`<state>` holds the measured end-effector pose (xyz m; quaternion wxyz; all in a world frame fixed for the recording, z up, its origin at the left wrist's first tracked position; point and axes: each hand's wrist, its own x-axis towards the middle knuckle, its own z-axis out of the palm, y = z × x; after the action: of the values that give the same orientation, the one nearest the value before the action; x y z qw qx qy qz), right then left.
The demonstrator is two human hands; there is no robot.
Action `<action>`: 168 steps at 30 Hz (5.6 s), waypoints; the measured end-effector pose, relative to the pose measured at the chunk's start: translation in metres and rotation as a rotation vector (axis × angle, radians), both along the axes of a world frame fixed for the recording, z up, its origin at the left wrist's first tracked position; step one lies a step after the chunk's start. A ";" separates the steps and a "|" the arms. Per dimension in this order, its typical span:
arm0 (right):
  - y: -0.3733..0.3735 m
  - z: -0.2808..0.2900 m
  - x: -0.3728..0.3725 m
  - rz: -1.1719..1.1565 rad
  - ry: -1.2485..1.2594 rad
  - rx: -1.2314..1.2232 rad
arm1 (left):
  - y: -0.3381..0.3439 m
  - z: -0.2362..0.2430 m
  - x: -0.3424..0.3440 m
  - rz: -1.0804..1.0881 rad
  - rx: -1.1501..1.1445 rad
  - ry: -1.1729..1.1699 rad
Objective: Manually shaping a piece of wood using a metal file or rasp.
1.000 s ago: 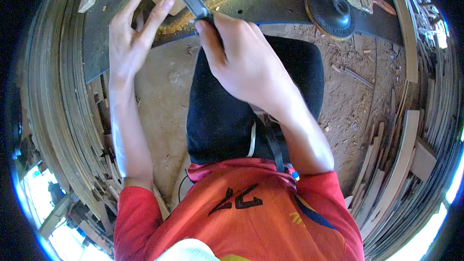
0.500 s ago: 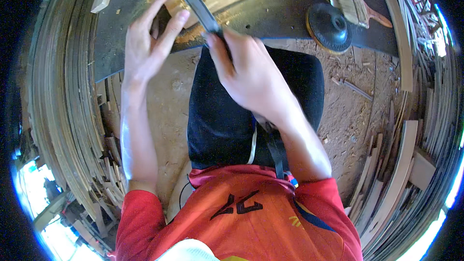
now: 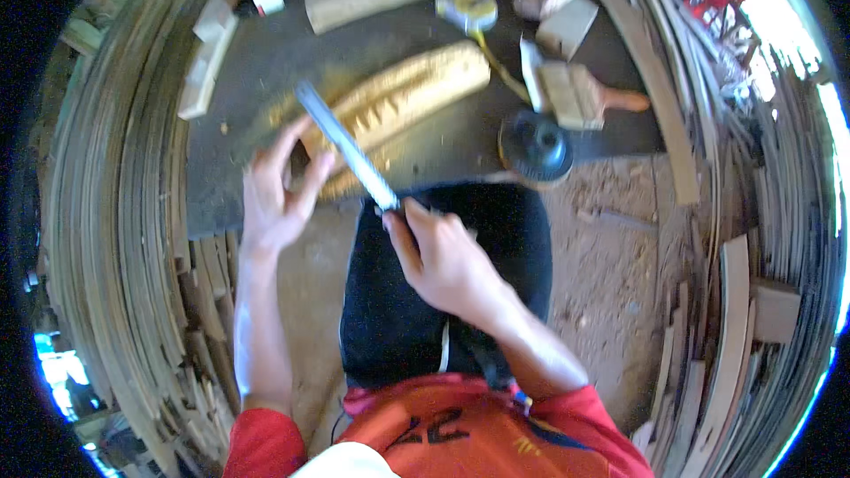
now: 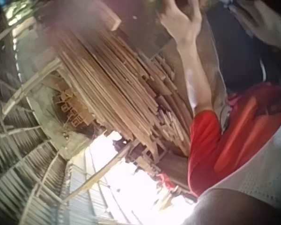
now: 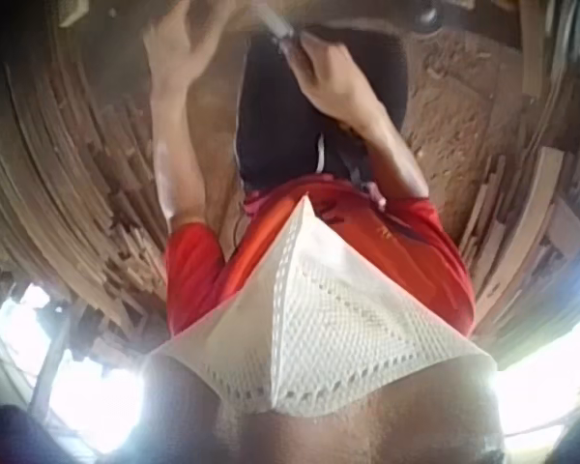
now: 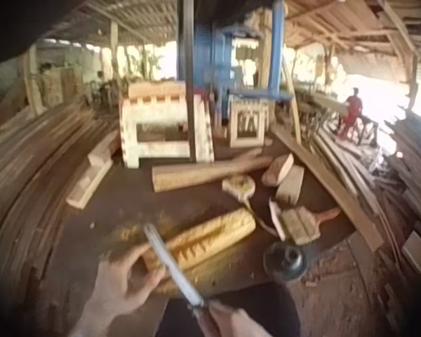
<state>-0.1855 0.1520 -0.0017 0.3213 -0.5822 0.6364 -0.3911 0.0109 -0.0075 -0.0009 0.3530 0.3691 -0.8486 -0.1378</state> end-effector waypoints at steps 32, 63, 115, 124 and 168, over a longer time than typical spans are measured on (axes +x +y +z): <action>-0.010 0.022 0.004 -0.012 0.190 -0.171 | 0.010 0.016 -0.009 0.058 0.126 -0.075; -0.001 0.010 -0.002 -0.011 -0.033 -0.031 | 0.013 0.012 -0.012 0.033 0.150 -0.127; 0.001 0.007 0.000 -0.051 -0.010 -0.101 | -0.004 0.002 -0.018 -0.010 0.016 -0.052; 0.004 -0.001 -0.003 -0.068 0.100 -0.085 | 0.010 0.011 -0.021 0.002 0.187 -0.075; -0.012 0.004 -0.002 -0.054 0.116 -0.118 | 0.000 -0.004 -0.018 -0.018 0.108 0.017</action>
<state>-0.1876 0.1404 0.0022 0.2382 -0.6042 0.6454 -0.4020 -0.0071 -0.0079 -0.0045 0.3386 0.3789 -0.8400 -0.1899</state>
